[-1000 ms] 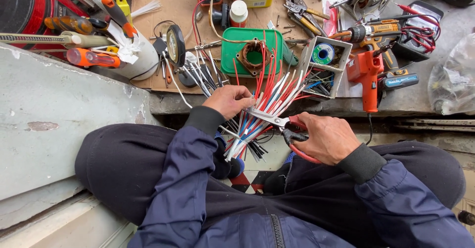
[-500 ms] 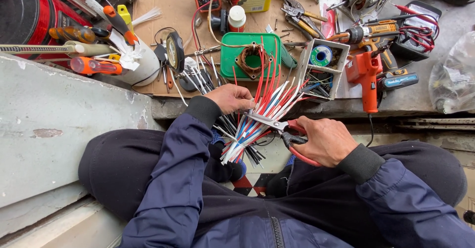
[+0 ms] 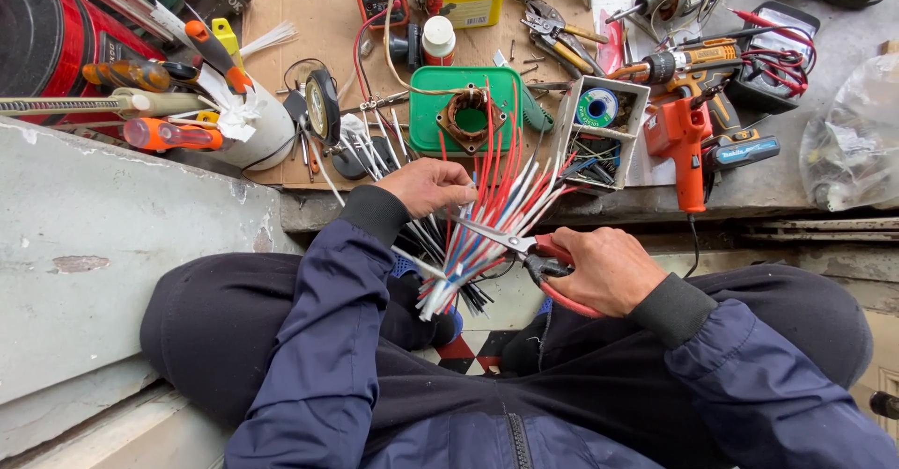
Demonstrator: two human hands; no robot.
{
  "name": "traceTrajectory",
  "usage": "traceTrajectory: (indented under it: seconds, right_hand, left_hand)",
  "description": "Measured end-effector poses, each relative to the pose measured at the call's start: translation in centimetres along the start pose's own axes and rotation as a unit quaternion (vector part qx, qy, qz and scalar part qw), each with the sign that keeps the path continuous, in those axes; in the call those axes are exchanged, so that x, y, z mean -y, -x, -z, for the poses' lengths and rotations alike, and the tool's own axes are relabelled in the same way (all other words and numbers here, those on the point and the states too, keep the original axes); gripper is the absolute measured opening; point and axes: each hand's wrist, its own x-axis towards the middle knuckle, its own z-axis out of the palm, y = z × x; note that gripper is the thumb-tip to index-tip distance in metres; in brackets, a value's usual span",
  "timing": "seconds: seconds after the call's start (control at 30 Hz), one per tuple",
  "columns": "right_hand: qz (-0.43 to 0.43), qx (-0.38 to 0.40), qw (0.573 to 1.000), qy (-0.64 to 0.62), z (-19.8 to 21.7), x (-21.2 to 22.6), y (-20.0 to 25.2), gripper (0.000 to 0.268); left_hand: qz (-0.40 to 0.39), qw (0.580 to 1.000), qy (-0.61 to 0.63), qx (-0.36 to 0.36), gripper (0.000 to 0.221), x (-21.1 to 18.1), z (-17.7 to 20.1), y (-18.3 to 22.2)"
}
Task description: Sorting a bundle of colorful wires, cutting them to size, and threading them into an electric motor stator for repair.
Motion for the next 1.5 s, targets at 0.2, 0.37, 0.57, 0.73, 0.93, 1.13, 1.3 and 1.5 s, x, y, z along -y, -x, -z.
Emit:
traceTrajectory:
  seconds: [0.2, 0.37, 0.57, 0.73, 0.93, 1.13, 1.3, 1.5]
  right_hand:
    - [0.039, 0.031, 0.997, 0.061, -0.3, 0.0, 0.0, 0.050]
    - [0.107, 0.009, 0.983, 0.149, -3.3, -0.8, -2.3, 0.063]
    - [-0.052, 0.027, 0.994, 0.095, -1.8, -1.6, -2.2, 0.063]
    - [-0.179, 0.019, 0.879, -0.441, -4.9, 0.5, 1.7, 0.047]
    - [-0.194, -0.076, 0.781, -0.590, -12.8, 1.8, -7.5, 0.053]
    - [-0.192, -0.119, 0.913, -0.338, -14.3, -2.3, -19.3, 0.063]
    - [-0.211, -0.124, 0.965, -0.091, -10.6, -0.4, -17.3, 0.055]
    - [-0.190, -0.189, 0.963, -0.021, -10.7, -0.9, -17.9, 0.044]
  left_hand:
    - [0.029, 0.991, 0.005, -0.128, 0.025, -1.5, 0.7, 0.5]
    - [-0.035, 0.929, 0.289, -0.229, 0.026, -3.3, -2.1, 1.2]
    - [-0.005, 0.839, 0.401, -0.369, 0.019, -1.9, -4.2, 1.3]
    - [-0.028, 0.782, 0.472, -0.406, 0.031, -4.9, -3.9, 3.7]
    - [-0.066, 0.778, 0.471, -0.410, 0.035, -4.3, -6.3, 3.1]
    - [-0.024, 0.793, 0.477, -0.378, 0.033, -2.5, -8.1, 1.7]
    - [0.008, 0.789, 0.497, -0.361, 0.033, -1.0, -8.6, 0.5]
    - [0.029, 0.790, 0.496, -0.359, 0.030, -1.3, -8.4, 1.4]
